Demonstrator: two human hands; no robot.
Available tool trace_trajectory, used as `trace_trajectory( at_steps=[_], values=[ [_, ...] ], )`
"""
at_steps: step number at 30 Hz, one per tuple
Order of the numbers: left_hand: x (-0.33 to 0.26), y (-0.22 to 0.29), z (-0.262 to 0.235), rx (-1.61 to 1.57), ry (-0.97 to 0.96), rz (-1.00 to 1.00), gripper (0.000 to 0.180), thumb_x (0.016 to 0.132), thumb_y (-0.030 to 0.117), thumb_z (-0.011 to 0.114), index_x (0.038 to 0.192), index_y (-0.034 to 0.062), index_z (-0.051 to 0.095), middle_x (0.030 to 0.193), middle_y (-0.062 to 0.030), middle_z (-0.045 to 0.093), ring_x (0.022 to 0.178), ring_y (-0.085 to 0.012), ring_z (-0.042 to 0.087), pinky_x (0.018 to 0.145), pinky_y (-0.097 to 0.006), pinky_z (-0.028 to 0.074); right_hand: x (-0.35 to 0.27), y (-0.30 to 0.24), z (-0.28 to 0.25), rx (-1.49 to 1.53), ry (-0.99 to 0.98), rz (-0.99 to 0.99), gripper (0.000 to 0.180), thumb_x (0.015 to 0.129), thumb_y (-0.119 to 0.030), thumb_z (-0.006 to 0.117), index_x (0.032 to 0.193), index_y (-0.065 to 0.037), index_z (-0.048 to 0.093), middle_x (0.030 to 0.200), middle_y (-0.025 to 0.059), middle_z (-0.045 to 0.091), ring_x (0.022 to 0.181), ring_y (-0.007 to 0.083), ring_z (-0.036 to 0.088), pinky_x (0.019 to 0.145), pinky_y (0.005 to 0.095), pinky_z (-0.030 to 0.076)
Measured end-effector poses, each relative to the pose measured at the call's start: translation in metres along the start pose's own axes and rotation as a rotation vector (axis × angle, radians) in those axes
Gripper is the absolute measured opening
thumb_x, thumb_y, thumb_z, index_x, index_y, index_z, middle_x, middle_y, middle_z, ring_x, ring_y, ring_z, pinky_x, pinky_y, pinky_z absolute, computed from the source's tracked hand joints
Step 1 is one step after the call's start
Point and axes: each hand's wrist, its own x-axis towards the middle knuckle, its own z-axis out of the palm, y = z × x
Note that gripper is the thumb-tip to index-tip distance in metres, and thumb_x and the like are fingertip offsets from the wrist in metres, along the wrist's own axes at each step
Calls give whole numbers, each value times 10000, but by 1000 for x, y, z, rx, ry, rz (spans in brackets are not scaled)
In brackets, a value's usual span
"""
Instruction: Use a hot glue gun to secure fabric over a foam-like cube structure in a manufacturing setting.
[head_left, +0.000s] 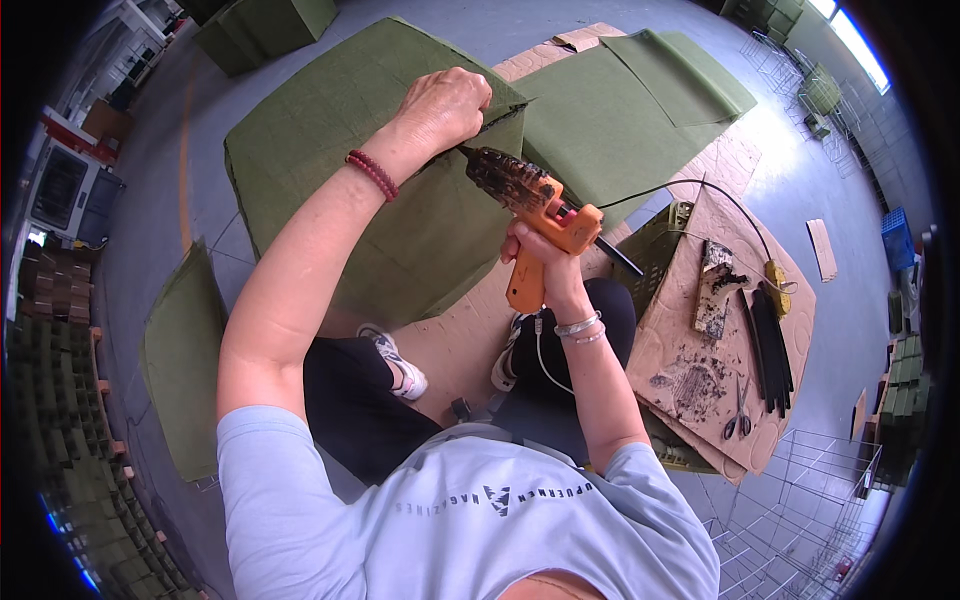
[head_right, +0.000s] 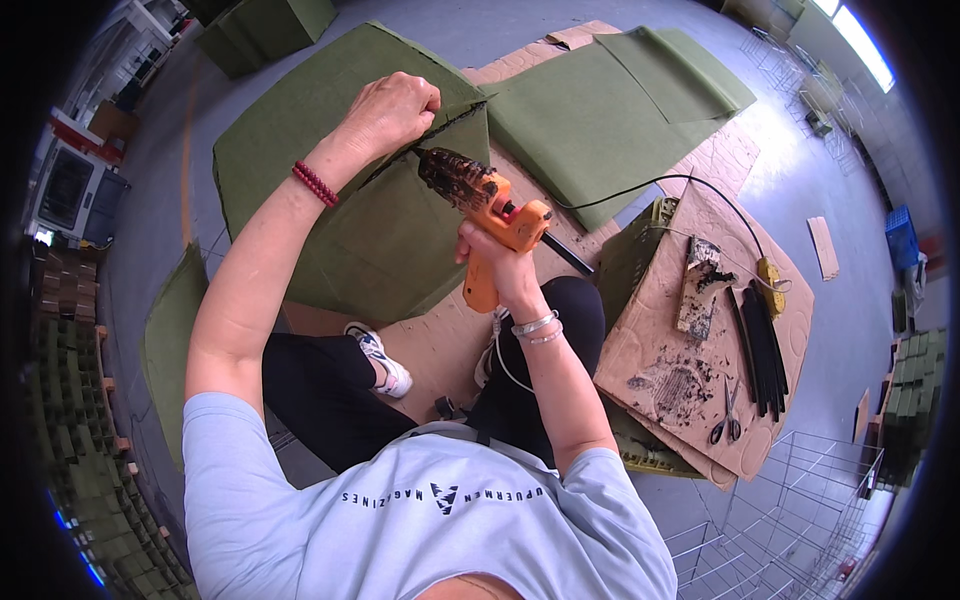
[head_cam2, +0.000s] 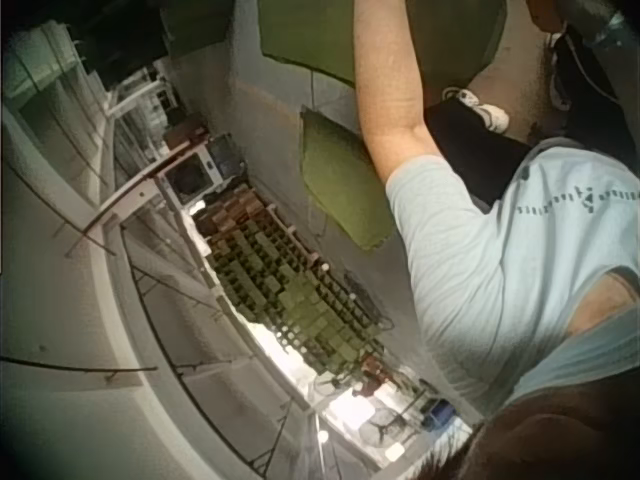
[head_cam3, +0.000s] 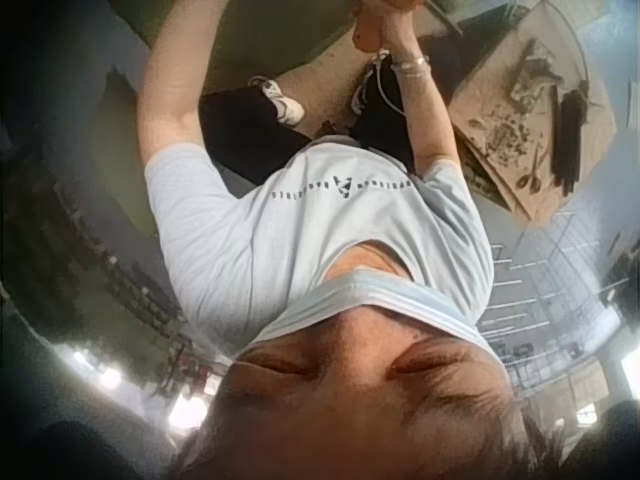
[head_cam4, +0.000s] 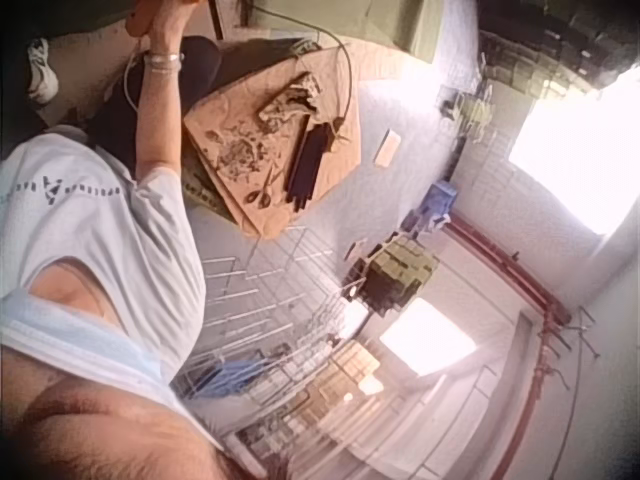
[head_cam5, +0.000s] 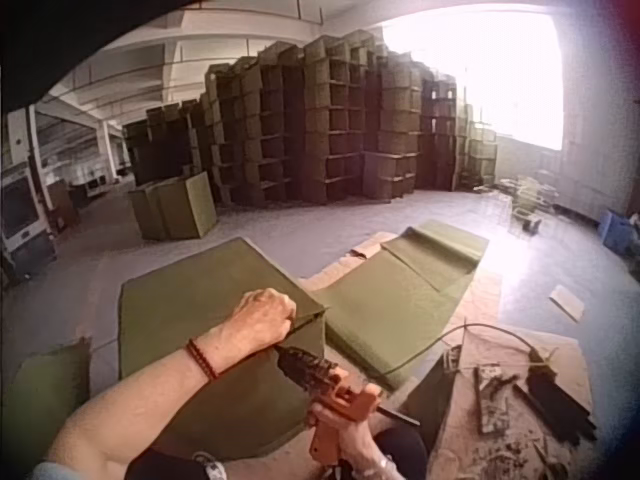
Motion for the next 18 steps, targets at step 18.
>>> trace_trajectory(
  at_steps=[18],
  values=[
    [-4,-4,0,6,7,10,147,778,128,585,831,30,680,829,-151,669,837,-309,648,792,-414,520,-3,3,0,-11,-79,40,111,862,-98,616,935,-32,563,723,33,573,650,140,572,620,290,480]
  ],
)
